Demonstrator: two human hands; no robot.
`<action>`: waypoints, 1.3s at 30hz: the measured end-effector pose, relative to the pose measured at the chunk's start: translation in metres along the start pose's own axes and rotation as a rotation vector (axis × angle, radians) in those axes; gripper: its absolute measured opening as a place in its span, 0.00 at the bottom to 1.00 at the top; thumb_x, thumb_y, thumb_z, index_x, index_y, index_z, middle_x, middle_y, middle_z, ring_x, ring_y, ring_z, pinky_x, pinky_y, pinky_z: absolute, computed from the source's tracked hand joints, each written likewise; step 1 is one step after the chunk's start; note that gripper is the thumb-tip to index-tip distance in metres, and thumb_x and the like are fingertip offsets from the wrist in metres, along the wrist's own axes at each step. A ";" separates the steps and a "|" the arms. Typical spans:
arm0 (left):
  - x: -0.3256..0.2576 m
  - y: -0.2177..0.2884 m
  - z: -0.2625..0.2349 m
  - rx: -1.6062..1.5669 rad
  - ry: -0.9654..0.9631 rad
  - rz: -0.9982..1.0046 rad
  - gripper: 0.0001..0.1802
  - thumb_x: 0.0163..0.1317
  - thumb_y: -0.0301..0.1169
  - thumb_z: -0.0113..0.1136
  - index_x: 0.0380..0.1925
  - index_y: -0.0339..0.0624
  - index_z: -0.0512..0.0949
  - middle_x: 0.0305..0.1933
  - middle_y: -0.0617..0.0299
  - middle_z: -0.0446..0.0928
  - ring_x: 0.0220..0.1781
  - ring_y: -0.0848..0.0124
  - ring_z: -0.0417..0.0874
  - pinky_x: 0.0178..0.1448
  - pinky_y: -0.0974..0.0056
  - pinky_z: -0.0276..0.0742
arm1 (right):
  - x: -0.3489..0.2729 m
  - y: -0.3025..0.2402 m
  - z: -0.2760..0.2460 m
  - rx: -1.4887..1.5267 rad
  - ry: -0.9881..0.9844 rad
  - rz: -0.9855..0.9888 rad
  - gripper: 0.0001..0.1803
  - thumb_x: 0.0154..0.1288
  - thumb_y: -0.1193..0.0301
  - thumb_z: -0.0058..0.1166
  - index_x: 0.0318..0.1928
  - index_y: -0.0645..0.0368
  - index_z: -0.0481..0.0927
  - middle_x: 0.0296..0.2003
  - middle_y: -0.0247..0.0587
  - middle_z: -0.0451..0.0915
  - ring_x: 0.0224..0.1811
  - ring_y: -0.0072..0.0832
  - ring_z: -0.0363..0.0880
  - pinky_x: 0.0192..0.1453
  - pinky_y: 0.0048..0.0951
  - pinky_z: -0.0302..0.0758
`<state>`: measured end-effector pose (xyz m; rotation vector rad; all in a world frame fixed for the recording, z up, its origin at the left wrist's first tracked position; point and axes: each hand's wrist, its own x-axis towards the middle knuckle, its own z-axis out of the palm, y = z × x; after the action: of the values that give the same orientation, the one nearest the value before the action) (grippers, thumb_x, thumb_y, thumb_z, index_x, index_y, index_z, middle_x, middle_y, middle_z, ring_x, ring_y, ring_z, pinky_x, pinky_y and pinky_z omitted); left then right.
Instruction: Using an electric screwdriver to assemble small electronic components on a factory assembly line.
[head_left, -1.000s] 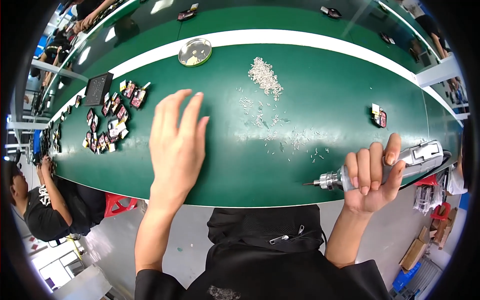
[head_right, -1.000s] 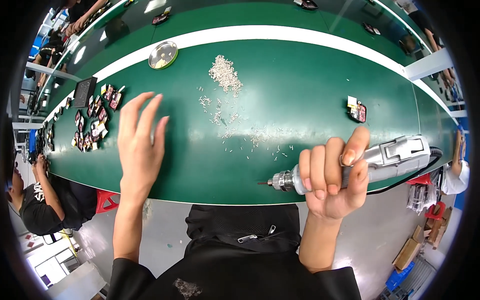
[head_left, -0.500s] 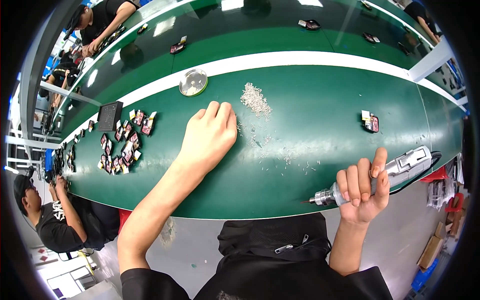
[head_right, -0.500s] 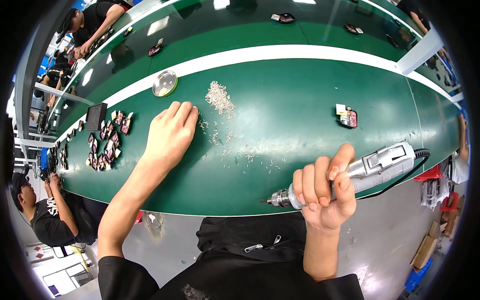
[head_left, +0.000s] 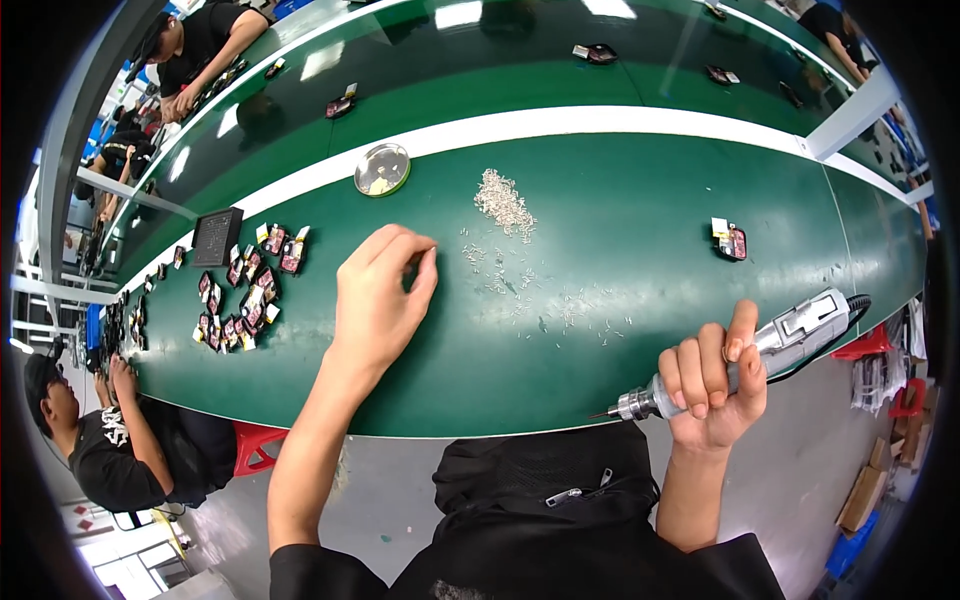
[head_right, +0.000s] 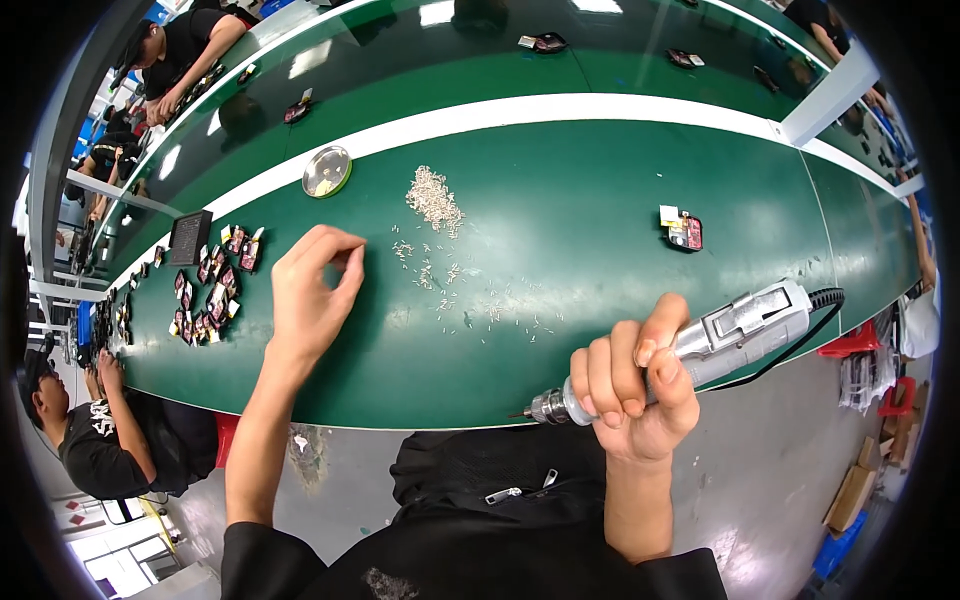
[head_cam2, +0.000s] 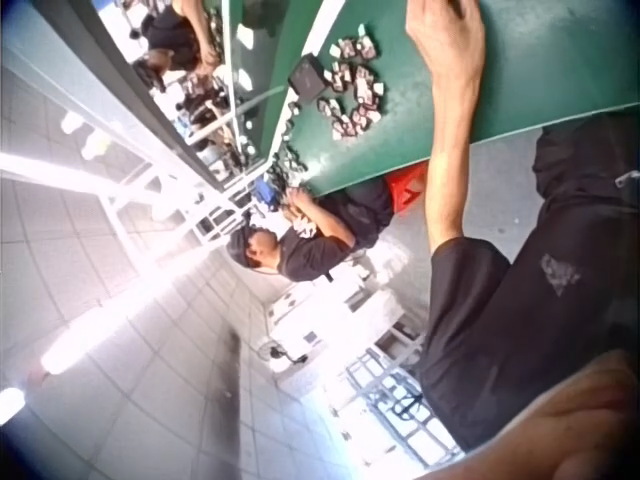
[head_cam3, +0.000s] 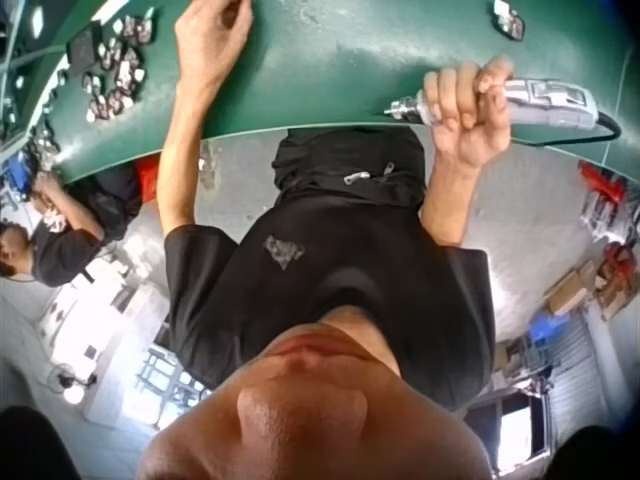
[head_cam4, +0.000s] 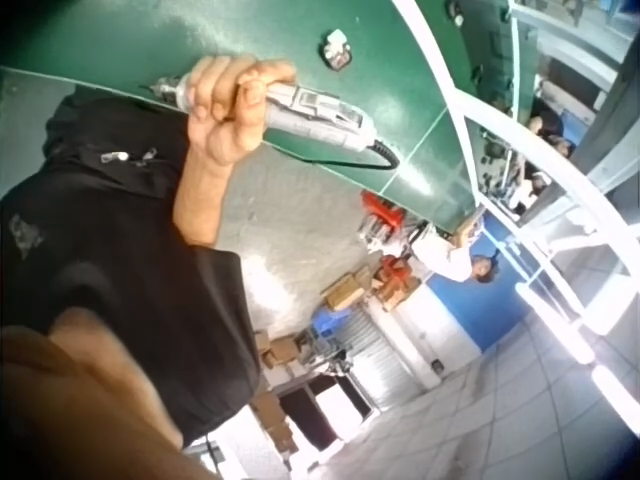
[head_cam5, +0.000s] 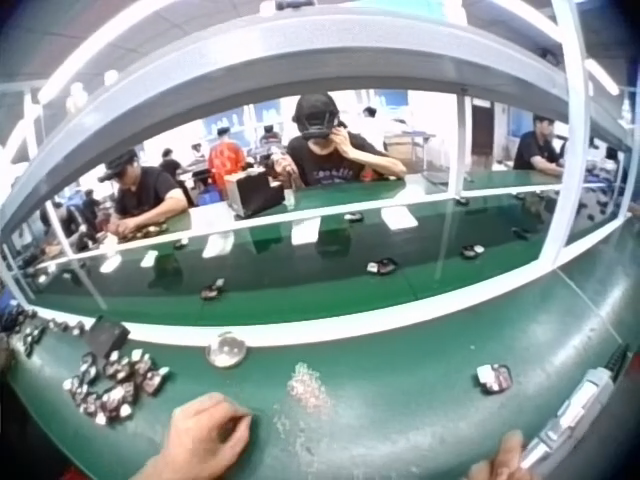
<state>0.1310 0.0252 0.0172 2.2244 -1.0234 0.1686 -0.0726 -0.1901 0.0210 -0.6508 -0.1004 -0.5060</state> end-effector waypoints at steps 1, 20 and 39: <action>-0.013 0.005 -0.004 -0.124 0.032 -0.101 0.03 0.55 0.17 0.59 0.31 0.30 0.78 0.30 0.57 0.78 0.29 0.70 0.80 0.34 0.68 0.77 | 0.000 0.001 0.001 0.019 -0.018 0.012 0.09 0.69 0.67 0.46 0.34 0.55 0.62 0.13 0.27 0.60 0.11 0.18 0.59 0.22 0.25 0.65; -0.094 0.091 0.012 -1.094 0.062 -0.501 0.05 0.54 0.12 0.60 0.32 0.25 0.80 0.34 0.47 0.80 0.30 0.69 0.83 0.33 0.69 0.81 | 0.015 0.025 0.036 0.155 -0.203 0.049 0.09 0.73 0.63 0.42 0.38 0.54 0.65 0.15 0.27 0.62 0.14 0.17 0.61 0.25 0.24 0.63; -0.103 0.100 0.021 -1.375 -0.011 -0.403 0.09 0.65 0.21 0.52 0.31 0.22 0.78 0.31 0.45 0.78 0.27 0.67 0.81 0.30 0.69 0.79 | 0.013 0.022 0.051 0.205 -0.082 -0.060 0.10 0.72 0.65 0.42 0.36 0.58 0.67 0.14 0.29 0.62 0.13 0.19 0.62 0.25 0.24 0.65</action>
<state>-0.0138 0.0298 0.0150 1.0807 -0.3877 -0.5683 -0.0473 -0.1499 0.0531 -0.4685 -0.2472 -0.5193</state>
